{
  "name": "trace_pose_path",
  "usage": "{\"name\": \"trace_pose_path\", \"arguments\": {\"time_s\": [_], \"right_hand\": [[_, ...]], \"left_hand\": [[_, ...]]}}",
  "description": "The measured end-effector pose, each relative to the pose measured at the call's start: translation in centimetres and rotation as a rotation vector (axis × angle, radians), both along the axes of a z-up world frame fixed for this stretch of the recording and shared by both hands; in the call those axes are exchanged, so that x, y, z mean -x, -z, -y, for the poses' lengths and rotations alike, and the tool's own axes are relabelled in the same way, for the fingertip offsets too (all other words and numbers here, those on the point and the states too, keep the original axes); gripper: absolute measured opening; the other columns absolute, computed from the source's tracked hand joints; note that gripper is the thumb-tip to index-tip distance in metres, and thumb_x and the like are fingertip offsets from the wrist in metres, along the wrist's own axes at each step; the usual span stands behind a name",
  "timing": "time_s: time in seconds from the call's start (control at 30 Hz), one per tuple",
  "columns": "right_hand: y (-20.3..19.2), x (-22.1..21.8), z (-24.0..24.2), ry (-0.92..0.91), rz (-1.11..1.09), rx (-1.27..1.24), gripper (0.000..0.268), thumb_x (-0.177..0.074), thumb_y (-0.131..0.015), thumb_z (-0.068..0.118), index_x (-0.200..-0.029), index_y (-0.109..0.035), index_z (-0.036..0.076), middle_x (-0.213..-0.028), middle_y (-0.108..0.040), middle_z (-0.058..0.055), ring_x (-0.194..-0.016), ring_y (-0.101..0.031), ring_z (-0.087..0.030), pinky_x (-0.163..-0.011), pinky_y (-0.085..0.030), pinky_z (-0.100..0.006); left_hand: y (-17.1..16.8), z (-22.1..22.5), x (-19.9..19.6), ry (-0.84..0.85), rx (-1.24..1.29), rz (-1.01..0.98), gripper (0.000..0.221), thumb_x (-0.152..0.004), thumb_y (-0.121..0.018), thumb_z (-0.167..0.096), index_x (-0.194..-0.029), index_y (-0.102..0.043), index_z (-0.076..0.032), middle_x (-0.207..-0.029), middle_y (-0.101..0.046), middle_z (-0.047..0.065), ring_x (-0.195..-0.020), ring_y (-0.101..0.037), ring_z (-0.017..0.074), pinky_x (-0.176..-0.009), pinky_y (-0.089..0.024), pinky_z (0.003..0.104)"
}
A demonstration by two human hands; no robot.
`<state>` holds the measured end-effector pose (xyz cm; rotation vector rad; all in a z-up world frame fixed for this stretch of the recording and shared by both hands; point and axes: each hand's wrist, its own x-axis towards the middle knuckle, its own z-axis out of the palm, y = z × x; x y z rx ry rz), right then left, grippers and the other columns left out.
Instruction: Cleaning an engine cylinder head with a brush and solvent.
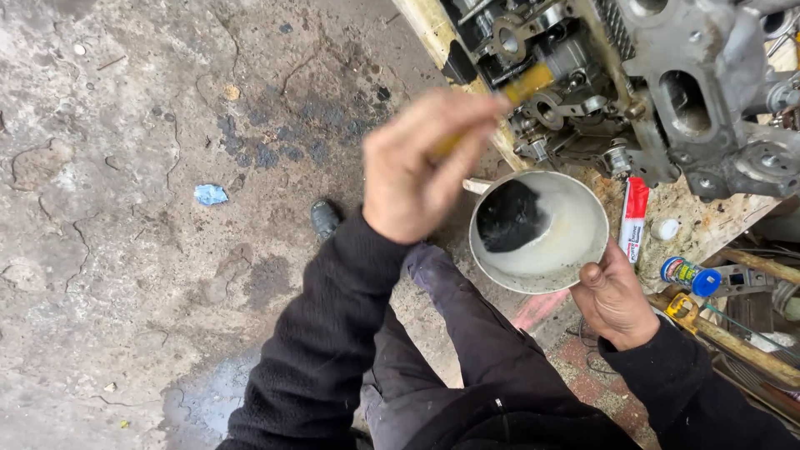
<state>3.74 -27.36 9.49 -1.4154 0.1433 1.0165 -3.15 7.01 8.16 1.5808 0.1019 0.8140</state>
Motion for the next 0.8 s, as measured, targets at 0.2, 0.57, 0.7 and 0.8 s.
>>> {"name": "trace_pose_path", "arguments": {"time_s": [0.2,0.57,0.7,0.8], "right_hand": [[0.1,-0.5,-0.1,-0.015,0.003,0.0,0.111,-0.077,-0.086,0.044,-0.161,-0.027,0.003,-0.157,-0.045,-0.009,-0.145,-0.043,-0.024,-0.119,-0.035,-0.047],[0.2,-1.1,-0.2,-0.016,0.019,0.001,0.114,-0.076,-0.086,0.044,-0.163,-0.024,0.005,-0.158,-0.043,-0.007,-0.145,-0.041,-0.024,-0.119,-0.034,-0.048],[0.1,-0.9,-0.2,-0.017,0.008,-0.001,0.114,-0.076,-0.087,0.043,-0.163,-0.024,0.004,-0.158,-0.043,-0.008,-0.145,-0.042,-0.024,-0.119,-0.033,-0.048],[0.4,-1.1,0.0,-0.02,0.003,-0.017,0.113,-0.077,-0.087,0.043,-0.163,-0.025,0.003,-0.158,-0.044,-0.009,-0.146,-0.042,-0.024,-0.12,-0.033,-0.048]], "left_hand": [[-0.5,0.0,0.0,0.121,-0.035,-0.002,0.019,-0.108,-0.067,-0.008,-0.126,-0.068,-0.014,-0.117,-0.074,0.004,-0.103,-0.076,0.0131,-0.087,-0.068,0.026],[-1.9,-0.2,0.2,0.093,-0.002,-0.043,0.021,-0.11,-0.07,-0.01,-0.13,-0.068,-0.015,-0.114,-0.074,0.003,-0.103,-0.076,0.0114,-0.093,-0.065,0.026],[-3.4,-0.5,1.0,0.054,0.126,-0.16,0.019,-0.109,-0.07,-0.01,-0.128,-0.069,-0.012,-0.108,-0.075,0.002,-0.094,-0.077,0.0095,-0.081,-0.065,0.024],[-2.4,1.5,0.8,0.151,0.199,-0.112,0.011,-0.111,-0.069,-0.016,-0.122,-0.07,-0.011,-0.11,-0.076,0.003,-0.095,-0.077,0.0099,-0.085,-0.066,0.023]]}}
